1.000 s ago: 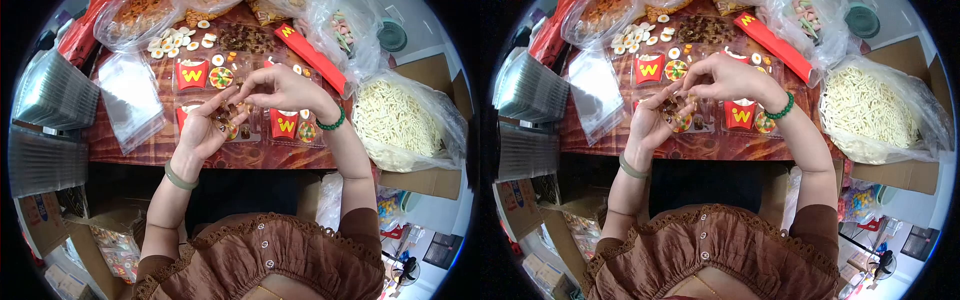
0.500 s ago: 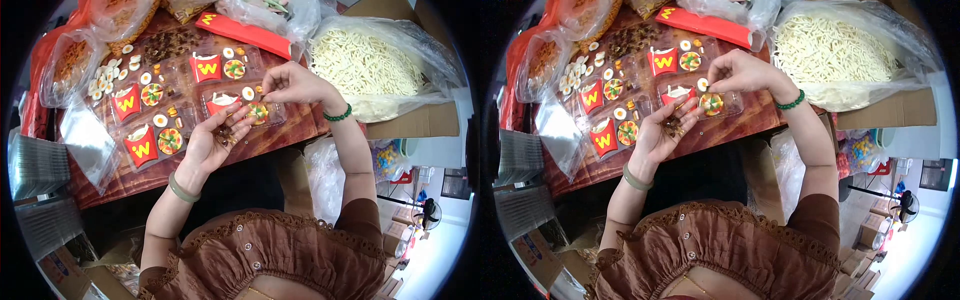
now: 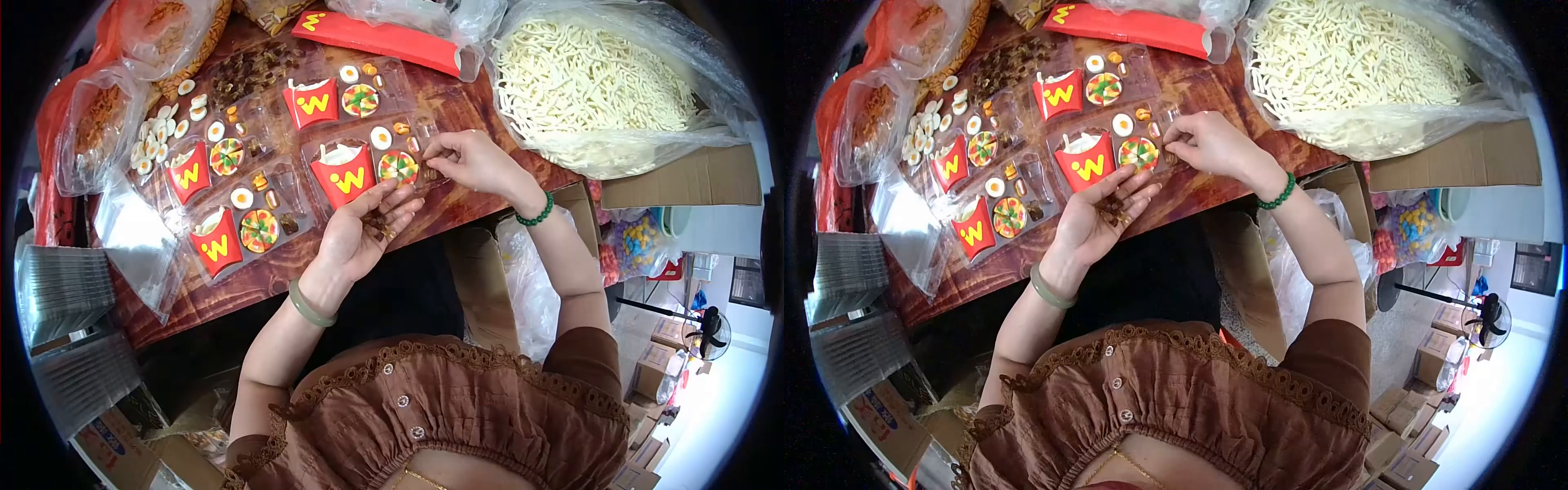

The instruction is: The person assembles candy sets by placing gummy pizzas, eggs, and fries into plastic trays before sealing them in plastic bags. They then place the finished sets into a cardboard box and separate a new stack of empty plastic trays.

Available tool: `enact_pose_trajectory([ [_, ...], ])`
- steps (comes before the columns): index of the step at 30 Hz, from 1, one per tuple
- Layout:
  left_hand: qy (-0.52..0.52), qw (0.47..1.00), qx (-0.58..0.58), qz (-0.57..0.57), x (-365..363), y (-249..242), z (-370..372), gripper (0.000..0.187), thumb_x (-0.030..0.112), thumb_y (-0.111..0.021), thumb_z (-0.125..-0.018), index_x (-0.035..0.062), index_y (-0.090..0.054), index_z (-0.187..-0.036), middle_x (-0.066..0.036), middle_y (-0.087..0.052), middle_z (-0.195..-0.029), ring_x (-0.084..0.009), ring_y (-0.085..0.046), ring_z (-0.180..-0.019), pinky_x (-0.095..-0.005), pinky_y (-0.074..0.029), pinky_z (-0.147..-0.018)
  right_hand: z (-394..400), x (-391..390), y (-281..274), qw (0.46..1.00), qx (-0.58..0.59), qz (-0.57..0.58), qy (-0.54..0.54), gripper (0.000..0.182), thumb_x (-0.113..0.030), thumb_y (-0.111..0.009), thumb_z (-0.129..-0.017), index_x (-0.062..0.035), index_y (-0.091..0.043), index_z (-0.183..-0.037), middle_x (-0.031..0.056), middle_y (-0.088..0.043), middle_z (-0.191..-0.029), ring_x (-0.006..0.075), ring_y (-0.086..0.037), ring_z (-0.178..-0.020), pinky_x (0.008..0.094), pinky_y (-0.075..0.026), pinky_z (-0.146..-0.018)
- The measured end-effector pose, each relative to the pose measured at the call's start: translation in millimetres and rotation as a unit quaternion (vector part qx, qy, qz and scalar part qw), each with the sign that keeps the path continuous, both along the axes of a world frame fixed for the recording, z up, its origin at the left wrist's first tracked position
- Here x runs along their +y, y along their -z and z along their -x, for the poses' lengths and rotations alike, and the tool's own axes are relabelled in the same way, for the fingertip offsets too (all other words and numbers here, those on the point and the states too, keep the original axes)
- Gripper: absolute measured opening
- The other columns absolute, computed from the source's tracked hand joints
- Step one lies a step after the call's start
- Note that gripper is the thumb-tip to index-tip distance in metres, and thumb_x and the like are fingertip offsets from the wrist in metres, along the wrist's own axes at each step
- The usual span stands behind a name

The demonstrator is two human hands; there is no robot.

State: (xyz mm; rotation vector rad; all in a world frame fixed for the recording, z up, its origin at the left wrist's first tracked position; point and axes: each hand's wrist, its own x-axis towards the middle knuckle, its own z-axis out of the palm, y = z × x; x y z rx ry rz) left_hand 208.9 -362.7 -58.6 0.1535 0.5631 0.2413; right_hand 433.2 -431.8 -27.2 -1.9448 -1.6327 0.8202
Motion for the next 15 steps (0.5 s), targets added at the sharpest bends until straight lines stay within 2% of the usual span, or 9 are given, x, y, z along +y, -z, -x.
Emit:
enact_pose_trajectory([
  [3,-0.001,1.000,-0.003,0.005,-0.3,-1.0,-0.5,0.033,0.014,-0.043,-0.100,-0.0042,-0.048,-0.127,-0.019,-0.056,-0.124,-0.0348,-0.054,-0.119,-0.0361,-0.051,-0.096,4.9,-5.6,2.3,0.998,0.048,0.006,0.037,0.015,-0.007,-0.069,-0.080,-0.0006,-0.066,-0.094,0.0101,-0.067,-0.082,0.0212,-0.065,-0.072,0.0321,-0.051,-0.068],
  [5,-0.002,1.000,-0.005,0.009,-0.3,-0.9,-1.4,0.034,0.014,-0.043,-0.100,-0.0039,-0.048,-0.128,-0.019,-0.056,-0.124,-0.0347,-0.054,-0.119,-0.0361,-0.051,-0.095,2.6,-6.4,14.4,0.985,-0.095,-0.132,-0.064,0.015,-0.005,-0.068,-0.082,-0.0015,-0.066,-0.096,0.0099,-0.066,-0.086,0.0225,-0.064,-0.077,0.0323,-0.051,-0.069],
  [6,0.006,1.000,-0.011,0.002,0.5,-0.5,-1.5,0.035,0.018,-0.041,-0.100,-0.0023,-0.048,-0.128,-0.018,-0.056,-0.125,-0.0326,-0.055,-0.118,-0.0364,-0.050,-0.096,2.6,-7.3,18.7,0.985,-0.094,-0.133,-0.065,0.015,-0.005,-0.068,-0.082,-0.0015,-0.066,-0.096,0.0099,-0.066,-0.086,0.0225,-0.064,-0.077,0.0323,-0.051,-0.069],
  [8,0.010,1.000,-0.014,-0.004,1.5,-0.6,0.3,0.035,0.021,-0.040,-0.101,-0.0007,-0.048,-0.127,-0.016,-0.057,-0.126,-0.0305,-0.056,-0.117,-0.0368,-0.049,-0.097,3.1,-9.1,26.2,0.958,-0.143,-0.232,-0.093,0.013,-0.005,-0.067,-0.083,-0.0025,-0.066,-0.096,0.0102,-0.065,-0.088,0.0234,-0.063,-0.079,0.0327,-0.051,-0.069],
  [9,0.011,0.999,-0.039,0.011,1.9,-2.3,1.0,0.037,0.023,-0.038,-0.101,-0.0002,-0.048,-0.128,-0.015,-0.055,-0.129,-0.0301,-0.055,-0.117,-0.0378,-0.048,-0.098,6.8,-9.6,23.7,0.958,-0.140,-0.233,-0.096,0.013,-0.005,-0.067,-0.083,-0.0025,-0.066,-0.096,0.0102,-0.065,-0.088,0.0234,-0.063,-0.079,0.0327,-0.051,-0.069],
  [11,0.008,0.998,-0.063,0.024,3.1,-4.9,0.8,0.039,0.026,-0.037,-0.101,0.0004,-0.048,-0.129,-0.015,-0.053,-0.132,-0.0297,-0.055,-0.118,-0.0388,-0.048,-0.098,17.5,-13.4,8.5,0.969,-0.074,-0.237,-0.016,0.014,-0.006,-0.068,-0.082,-0.0031,-0.067,-0.095,0.0099,-0.064,-0.090,0.0231,-0.062,-0.080,0.0324,-0.050,-0.069],
  [12,0.013,0.996,-0.090,0.025,2.6,-5.5,0.1,0.040,0.028,-0.036,-0.102,0.0010,-0.048,-0.129,-0.014,-0.054,-0.131,-0.0283,-0.056,-0.116,-0.0401,-0.048,-0.098,21.4,-16.1,0.6,0.980,-0.044,-0.192,-0.006,0.016,-0.007,-0.069,-0.081,-0.0042,-0.068,-0.097,0.0089,-0.063,-0.092,0.0228,-0.061,-0.083,0.0327,-0.050,-0.072],
  [13,0.020,0.993,-0.116,0.026,1.9,-5.2,-0.5,0.042,0.031,-0.035,-0.102,0.0016,-0.048,-0.129,-0.013,-0.054,-0.129,-0.0270,-0.056,-0.115,-0.0413,-0.048,-0.098,28.2,-16.6,-8.0,0.981,-0.043,-0.191,-0.007,0.016,-0.007,-0.069,-0.081,-0.0042,-0.068,-0.097,0.0089,-0.063,-0.092,0.0228,-0.061,-0.083,0.0327,-0.050,-0.072],
  [15,0.024,0.988,-0.148,0.034,0.1,2.9,-3.5,0.043,0.033,-0.035,-0.102,0.0012,-0.046,-0.130,-0.014,-0.054,-0.127,-0.0277,-0.055,-0.116,-0.0441,-0.044,-0.102,43.2,-12.8,-22.8,0.980,0.025,-0.174,-0.090,0.019,-0.007,-0.070,-0.080,-0.0055,-0.068,-0.099,0.0080,-0.062,-0.092,0.0228,-0.060,-0.085,0.0327,-0.049,-0.074],
])
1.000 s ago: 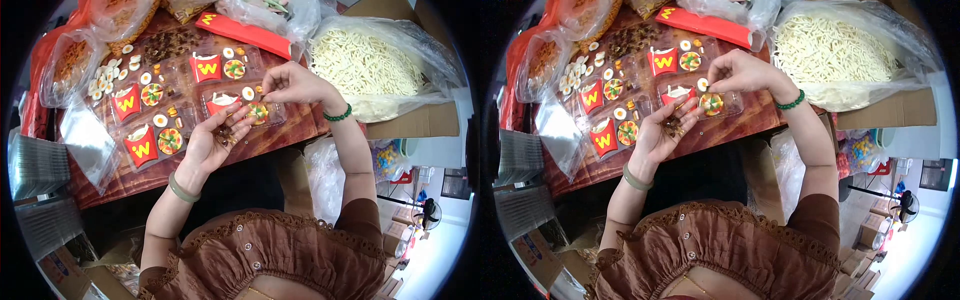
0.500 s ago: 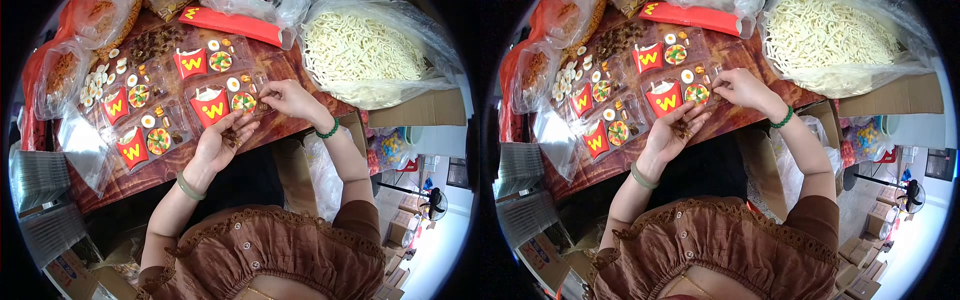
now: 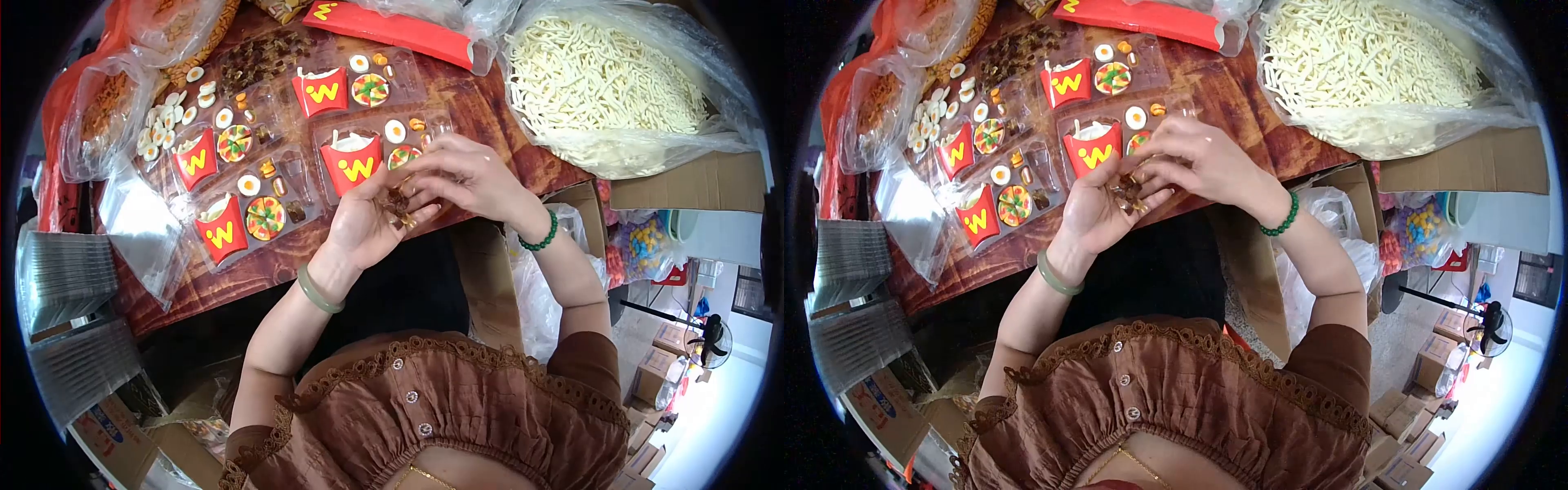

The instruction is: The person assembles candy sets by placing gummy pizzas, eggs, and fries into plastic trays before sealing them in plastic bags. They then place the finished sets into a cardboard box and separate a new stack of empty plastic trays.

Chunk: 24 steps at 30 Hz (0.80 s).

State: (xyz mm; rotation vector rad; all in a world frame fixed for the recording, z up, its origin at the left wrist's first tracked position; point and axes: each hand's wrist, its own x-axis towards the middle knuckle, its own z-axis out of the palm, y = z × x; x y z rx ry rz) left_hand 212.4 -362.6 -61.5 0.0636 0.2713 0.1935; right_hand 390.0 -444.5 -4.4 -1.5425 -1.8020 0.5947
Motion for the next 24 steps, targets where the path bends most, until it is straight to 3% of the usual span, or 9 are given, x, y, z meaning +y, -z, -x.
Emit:
enact_pose_trajectory([
  [2,0.004,0.999,-0.035,0.006,-1.3,4.5,-2.8,0.045,0.035,-0.035,-0.102,0.0008,-0.045,-0.131,-0.015,-0.055,-0.124,-0.0285,-0.053,-0.118,-0.0469,-0.041,-0.106,2.2,4.7,-1.6,0.999,-0.020,0.009,-0.029,0.017,-0.008,-0.071,-0.080,-0.0056,-0.067,-0.095,0.0078,-0.061,-0.090,0.0229,-0.060,-0.084,0.0333,-0.049,-0.075],
  [5,-0.002,1.000,0.009,-0.009,0.6,0.1,-3.3,0.044,0.035,-0.034,-0.102,0.0012,-0.046,-0.128,-0.014,-0.056,-0.119,-0.0266,-0.055,-0.113,-0.0473,-0.043,-0.104,-0.1,10.7,-0.3,0.996,-0.044,0.002,-0.074,0.012,-0.007,-0.070,-0.080,-0.0039,-0.064,-0.090,0.0072,-0.061,-0.088,0.0232,-0.060,-0.083,0.0339,-0.049,-0.075],
  [8,0.016,0.997,-0.068,0.040,4.5,7.3,1.2,0.042,0.033,-0.034,-0.103,0.0001,-0.047,-0.125,-0.013,-0.056,-0.117,-0.0261,-0.056,-0.112,-0.0456,-0.045,-0.101,1.1,8.7,-4.3,0.997,0.008,0.047,-0.066,0.011,-0.006,-0.069,-0.079,-0.0035,-0.061,-0.086,0.0063,-0.062,-0.086,0.0240,-0.061,-0.083,0.0341,-0.049,-0.075],
  [10,0.026,0.991,-0.099,0.087,7.7,4.0,0.3,0.040,0.031,-0.033,-0.103,-0.0016,-0.049,-0.122,-0.014,-0.057,-0.114,-0.0259,-0.056,-0.109,-0.0448,-0.047,-0.099,1.6,8.1,-3.3,0.995,-0.007,-0.013,-0.103,0.011,-0.006,-0.069,-0.078,-0.0038,-0.061,-0.085,0.0061,-0.063,-0.087,0.0242,-0.062,-0.083,0.0344,-0.049,-0.075],
  [14,0.038,0.995,-0.060,0.076,7.9,-6.2,-4.3,0.040,0.029,-0.033,-0.103,-0.0032,-0.050,-0.120,-0.014,-0.057,-0.112,-0.0264,-0.057,-0.107,-0.0451,-0.048,-0.097,7.1,10.2,-3.9,0.992,-0.036,-0.004,-0.118,0.013,-0.006,-0.070,-0.077,-0.0048,-0.061,-0.086,0.0073,-0.065,-0.087,0.0253,-0.063,-0.084,0.0351,-0.049,-0.075],
  [17,0.004,0.996,-0.031,0.079,10.1,-2.9,-9.0,0.040,0.028,-0.034,-0.103,-0.0039,-0.050,-0.120,-0.016,-0.057,-0.114,-0.0281,-0.057,-0.108,-0.0439,-0.049,-0.096,6.9,13.5,-3.7,0.990,-0.069,-0.040,-0.117,0.013,-0.003,-0.068,-0.078,-0.0050,-0.061,-0.090,0.0066,-0.065,-0.085,0.0199,-0.063,-0.075,0.0319,-0.049,-0.070],
  [21,-0.003,1.000,0.026,-0.012,16.1,-15.3,-5.8,0.032,0.022,-0.042,-0.101,0.0003,-0.052,-0.122,-0.013,-0.060,-0.115,-0.0257,-0.060,-0.106,-0.0361,-0.054,-0.091,7.5,10.8,-17.5,0.978,0.116,0.134,0.105,0.015,0.000,-0.064,-0.082,-0.0030,-0.063,-0.096,-0.0033,-0.060,-0.080,-0.0001,-0.048,-0.063,0.0188,-0.041,-0.055],
  [22,-0.010,0.997,0.062,-0.056,16.6,-18.3,-3.9,0.029,0.019,-0.046,-0.100,0.0001,-0.053,-0.121,-0.011,-0.061,-0.113,-0.0243,-0.061,-0.106,-0.0335,-0.054,-0.090,2.4,12.7,-7.6,0.967,0.171,0.144,0.124,0.013,-0.001,-0.064,-0.082,-0.0024,-0.065,-0.095,-0.0048,-0.058,-0.079,-0.0017,-0.047,-0.064,0.0179,-0.039,-0.055],
  [24,-0.011,0.993,0.062,-0.095,14.3,-22.3,-6.0,0.028,0.018,-0.051,-0.098,0.0004,-0.055,-0.119,-0.009,-0.062,-0.112,-0.0190,-0.061,-0.103,-0.0286,-0.054,-0.088,1.6,13.6,-9.2,0.969,0.162,0.145,0.119,0.013,-0.001,-0.063,-0.083,-0.0022,-0.066,-0.096,-0.0044,-0.058,-0.079,-0.0015,-0.047,-0.065,0.0178,-0.040,-0.056],
])
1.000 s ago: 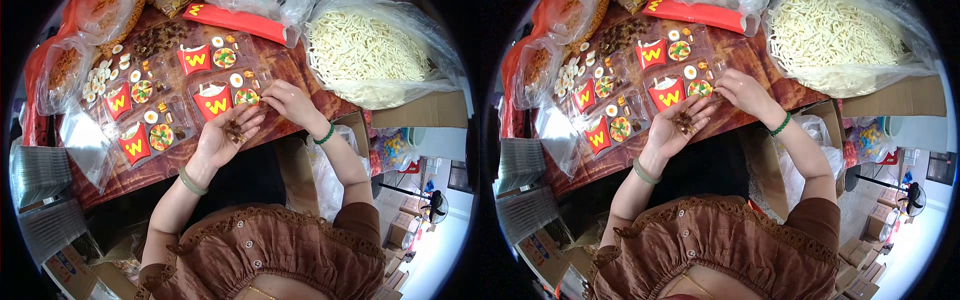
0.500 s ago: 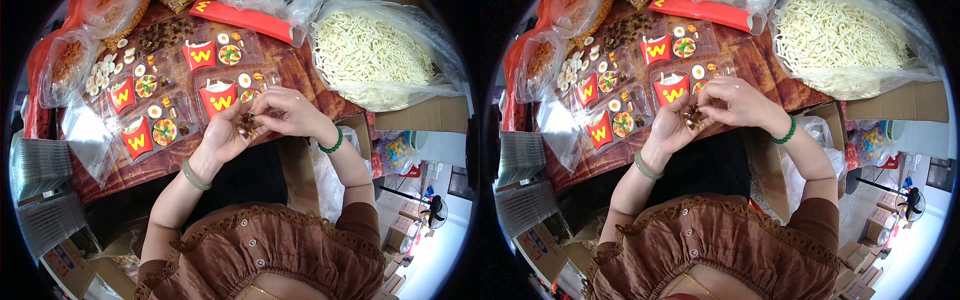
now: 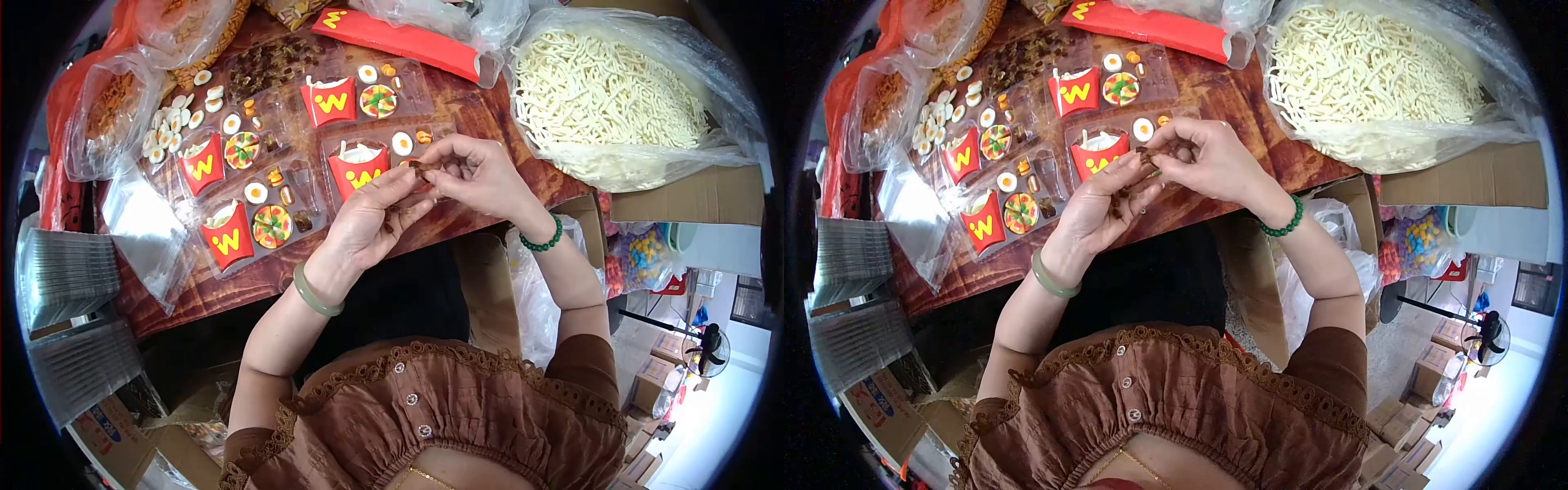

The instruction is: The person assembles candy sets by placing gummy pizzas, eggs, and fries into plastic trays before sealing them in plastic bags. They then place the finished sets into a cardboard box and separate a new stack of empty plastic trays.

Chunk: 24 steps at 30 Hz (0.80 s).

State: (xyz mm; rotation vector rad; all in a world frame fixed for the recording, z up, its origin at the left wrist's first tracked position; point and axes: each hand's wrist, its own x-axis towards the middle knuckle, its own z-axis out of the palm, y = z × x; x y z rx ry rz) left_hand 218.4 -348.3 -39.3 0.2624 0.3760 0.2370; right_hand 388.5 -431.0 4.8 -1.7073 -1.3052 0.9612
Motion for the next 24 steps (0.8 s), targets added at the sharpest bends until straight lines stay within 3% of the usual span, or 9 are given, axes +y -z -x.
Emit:
enact_pose_trajectory([
  [2,-0.032,0.995,0.084,-0.054,-3.5,1.5,-5.5,0.027,0.017,-0.050,-0.099,0.0015,-0.056,-0.119,-0.008,-0.062,-0.112,-0.0154,-0.062,-0.099,-0.0258,-0.055,-0.086,2.3,1.9,-0.3,1.000,-0.009,0.001,-0.007,0.014,0.000,-0.062,-0.084,-0.0019,-0.066,-0.096,-0.0039,-0.058,-0.079,-0.0013,-0.048,-0.065,0.0177,-0.040,-0.056],
  [4,-0.037,0.994,0.094,-0.043,-3.2,3.3,-9.8,0.026,0.017,-0.049,-0.099,0.0018,-0.056,-0.119,-0.007,-0.063,-0.111,-0.0139,-0.061,-0.098,-0.0250,-0.055,-0.085,4.1,4.8,3.6,0.981,-0.141,-0.128,-0.047,0.016,0.000,-0.062,-0.084,-0.0006,-0.066,-0.100,-0.0033,-0.059,-0.078,0.0003,-0.050,-0.066,0.0182,-0.042,-0.058],
  [6,-0.043,0.993,0.105,-0.031,-1.7,8.0,-13.1,0.025,0.017,-0.049,-0.099,0.0021,-0.057,-0.118,-0.006,-0.063,-0.111,-0.0124,-0.061,-0.096,-0.0242,-0.055,-0.084,3.7,7.2,3.5,0.974,-0.169,-0.138,-0.054,0.016,-0.001,-0.062,-0.085,0.0002,-0.066,-0.100,-0.0027,-0.060,-0.078,0.0019,-0.052,-0.065,0.0188,-0.043,-0.059],
  [8,-0.048,0.994,0.096,0.032,1.7,13.1,-16.0,0.025,0.016,-0.050,-0.098,0.0011,-0.055,-0.118,-0.009,-0.063,-0.110,-0.0202,-0.064,-0.099,-0.0257,-0.057,-0.083,2.3,10.7,1.6,0.968,-0.195,-0.148,-0.061,0.016,-0.001,-0.063,-0.085,0.0009,-0.066,-0.101,-0.0021,-0.062,-0.078,0.0036,-0.054,-0.065,0.0195,-0.044,-0.060],
  [10,-0.053,0.994,0.085,0.034,6.5,5.4,-14.9,0.026,0.016,-0.050,-0.098,0.0007,-0.054,-0.120,-0.011,-0.063,-0.113,-0.0236,-0.063,-0.103,-0.0264,-0.057,-0.083,-2.2,18.8,-2.2,0.997,-0.072,-0.020,0.032,0.014,-0.002,-0.065,-0.085,0.0016,-0.066,-0.098,-0.0007,-0.065,-0.080,0.0050,-0.057,-0.066,0.0204,-0.047,-0.061],
  [11,-0.057,0.995,0.076,0.038,8.3,2.1,-14.0,0.028,0.016,-0.050,-0.098,0.0003,-0.054,-0.121,-0.013,-0.062,-0.115,-0.0269,-0.062,-0.107,-0.0270,-0.057,-0.084,-7.0,28.3,5.7,0.990,0.113,0.021,0.087,0.014,-0.004,-0.067,-0.084,0.0016,-0.067,-0.096,0.0003,-0.067,-0.082,0.0035,-0.058,-0.069,0.0201,-0.048,-0.062],
  [13,-0.056,0.995,0.065,0.046,10.6,0.4,-13.1,0.029,0.016,-0.049,-0.099,0.0000,-0.051,-0.123,-0.014,-0.062,-0.116,-0.0295,-0.061,-0.110,-0.0277,-0.058,-0.083,-32.6,53.2,30.4,0.992,-0.043,-0.061,0.102,0.017,-0.007,-0.070,-0.082,0.0014,-0.067,-0.097,0.0006,-0.067,-0.083,0.0034,-0.059,-0.070,0.0201,-0.049,-0.062],
  [17,-0.057,0.995,0.043,0.063,14.9,-5.2,-5.0,0.031,0.015,-0.048,-0.099,-0.0015,-0.048,-0.125,-0.018,-0.060,-0.119,-0.0333,-0.059,-0.112,-0.0290,-0.058,-0.084,-52.3,85.6,54.5,0.977,-0.168,-0.065,0.110,0.020,-0.015,-0.071,-0.082,0.0009,-0.069,-0.094,0.0041,-0.069,-0.080,0.0077,-0.061,-0.067,0.0242,-0.050,-0.062],
  [24,-0.064,0.995,0.056,0.054,22.2,-4.3,7.4,0.036,0.015,-0.049,-0.098,-0.0019,-0.047,-0.130,-0.017,-0.056,-0.127,-0.0320,-0.056,-0.117,-0.0278,-0.057,-0.087,-60.3,92.4,54.2,0.961,-0.269,-0.057,0.035,0.020,-0.018,-0.068,-0.085,-0.0012,-0.068,-0.095,0.0041,-0.069,-0.080,0.0084,-0.060,-0.066,0.0264,-0.049,-0.061],
])
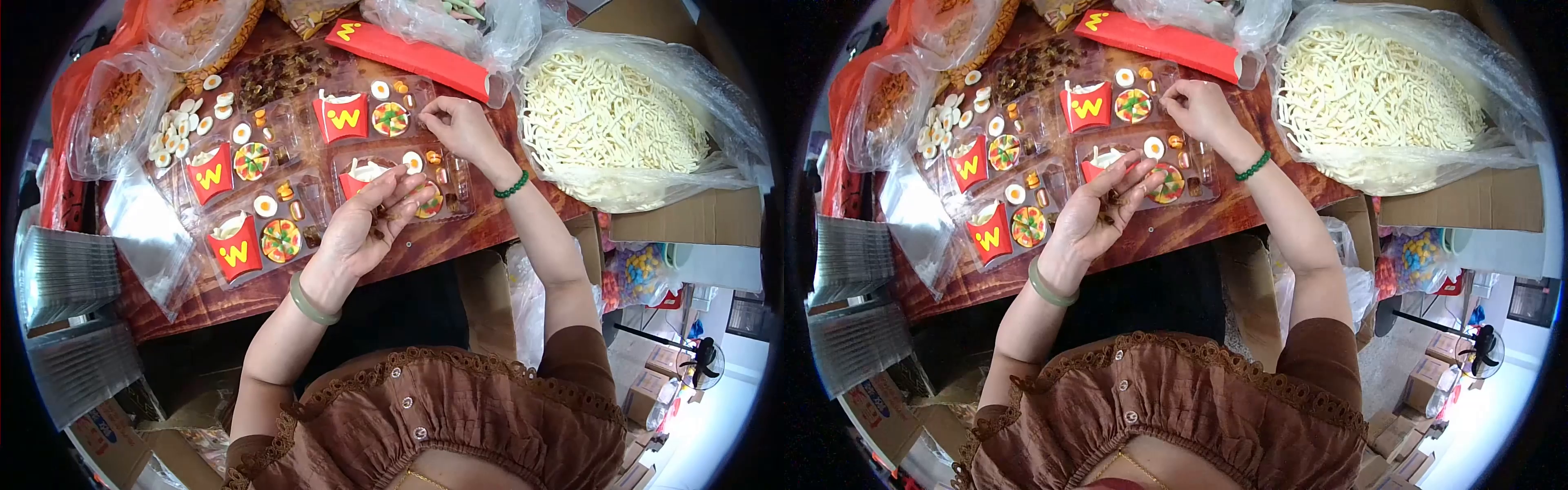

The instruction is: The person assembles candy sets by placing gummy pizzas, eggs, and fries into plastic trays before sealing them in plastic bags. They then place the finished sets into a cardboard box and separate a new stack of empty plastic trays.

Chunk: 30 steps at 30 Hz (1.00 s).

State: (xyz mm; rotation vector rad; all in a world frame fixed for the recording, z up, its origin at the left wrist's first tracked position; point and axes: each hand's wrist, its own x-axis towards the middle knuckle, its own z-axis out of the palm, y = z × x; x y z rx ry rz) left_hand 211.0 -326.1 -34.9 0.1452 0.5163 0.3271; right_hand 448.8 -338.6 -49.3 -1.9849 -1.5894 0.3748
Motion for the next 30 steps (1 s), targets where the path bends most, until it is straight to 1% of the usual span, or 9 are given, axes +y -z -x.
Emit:
enact_pose_trajectory([
  [2,0.001,1.000,-0.001,0.002,0.4,-1.8,1.3,0.037,0.015,-0.049,-0.098,-0.0021,-0.046,-0.131,-0.017,-0.056,-0.127,-0.0319,-0.056,-0.118,-0.0277,-0.057,-0.087,-4.8,-0.5,1.0,0.996,0.083,-0.030,0.003,0.019,-0.016,-0.068,-0.085,-0.0015,-0.067,-0.096,0.0041,-0.068,-0.077,0.0094,-0.060,-0.067,0.0262,-0.049,-0.062],
  [3,0.000,1.000,-0.002,0.003,0.5,-3.4,2.1,0.037,0.015,-0.049,-0.098,-0.0021,-0.046,-0.131,-0.017,-0.056,-0.127,-0.0319,-0.056,-0.118,-0.0277,-0.057,-0.087,-5.0,-2.1,-3.0,0.996,0.082,-0.030,0.003,0.019,-0.016,-0.068,-0.085,-0.0015,-0.067,-0.096,0.0041,-0.068,-0.077,0.0094,-0.060,-0.067,0.0262,-0.049,-0.062],
  [6,-0.001,1.000,0.005,0.005,0.2,-4.8,3.8,0.037,0.014,-0.048,-0.099,-0.0019,-0.046,-0.131,-0.017,-0.056,-0.127,-0.0317,-0.055,-0.118,-0.0278,-0.057,-0.087,-6.8,-6.3,-7.3,0.998,0.050,0.037,-0.003,0.018,-0.014,-0.068,-0.084,-0.0014,-0.066,-0.097,0.0047,-0.066,-0.079,0.0104,-0.060,-0.068,0.0262,-0.049,-0.063],
  [9,-0.007,1.000,-0.014,0.014,-0.1,-2.8,3.0,0.033,0.013,-0.048,-0.099,-0.0028,-0.046,-0.127,-0.018,-0.057,-0.122,-0.0329,-0.059,-0.113,-0.0289,-0.058,-0.085,-15.4,-4.9,4.1,0.997,0.026,-0.022,-0.066,0.018,-0.012,-0.069,-0.084,-0.0007,-0.066,-0.097,0.0053,-0.065,-0.081,0.0103,-0.059,-0.069,0.0261,-0.049,-0.064],
  [11,-0.005,1.000,-0.016,0.007,-0.7,-2.4,4.2,0.033,0.013,-0.048,-0.099,-0.0026,-0.046,-0.127,-0.018,-0.057,-0.122,-0.0329,-0.058,-0.113,-0.0290,-0.058,-0.085,-19.0,-2.8,6.2,0.984,-0.055,-0.080,-0.152,0.017,-0.012,-0.068,-0.084,-0.0008,-0.066,-0.097,0.0061,-0.065,-0.086,0.0102,-0.059,-0.069,0.0259,-0.049,-0.064],
  [12,-0.005,1.000,-0.016,0.007,-0.6,-2.4,4.8,0.033,0.013,-0.048,-0.099,-0.0026,-0.046,-0.127,-0.018,-0.057,-0.122,-0.0329,-0.058,-0.113,-0.0290,-0.058,-0.085,-17.6,-2.3,4.8,0.984,-0.055,-0.080,-0.152,0.017,-0.012,-0.068,-0.084,-0.0008,-0.066,-0.097,0.0061,-0.065,-0.086,0.0102,-0.059,-0.069,0.0259,-0.049,-0.064],
  [15,-0.008,1.000,-0.013,0.005,-0.5,-2.9,6.1,0.033,0.013,-0.048,-0.098,-0.0028,-0.046,-0.127,-0.018,-0.057,-0.122,-0.0330,-0.058,-0.114,-0.0289,-0.058,-0.086,-12.2,0.6,-3.8,0.993,0.011,-0.024,-0.111,0.018,-0.011,-0.069,-0.082,0.0003,-0.065,-0.096,0.0057,-0.065,-0.082,0.0100,-0.059,-0.068,0.0260,-0.049,-0.063],
  [17,-0.007,1.000,-0.016,0.003,-0.4,-2.8,6.1,0.033,0.013,-0.047,-0.099,-0.0030,-0.046,-0.128,-0.017,-0.058,-0.122,-0.0331,-0.058,-0.114,-0.0287,-0.058,-0.086,-2.8,1.8,-12.5,0.998,0.048,0.032,-0.035,0.019,-0.010,-0.069,-0.081,0.0015,-0.064,-0.095,0.0046,-0.065,-0.079,0.0095,-0.060,-0.067,0.0257,-0.049,-0.062],
  [30,-0.002,1.000,-0.006,-0.003,0.0,0.8,7.4,0.034,0.012,-0.047,-0.098,-0.0025,-0.046,-0.129,-0.016,-0.059,-0.120,-0.0318,-0.059,-0.113,-0.0283,-0.057,-0.088,-13.7,17.2,4.3,0.999,0.030,0.020,0.001,0.020,-0.012,-0.072,-0.079,0.0029,-0.065,-0.090,0.0053,-0.066,-0.074,0.0098,-0.063,-0.068,0.0252,-0.052,-0.064],
])
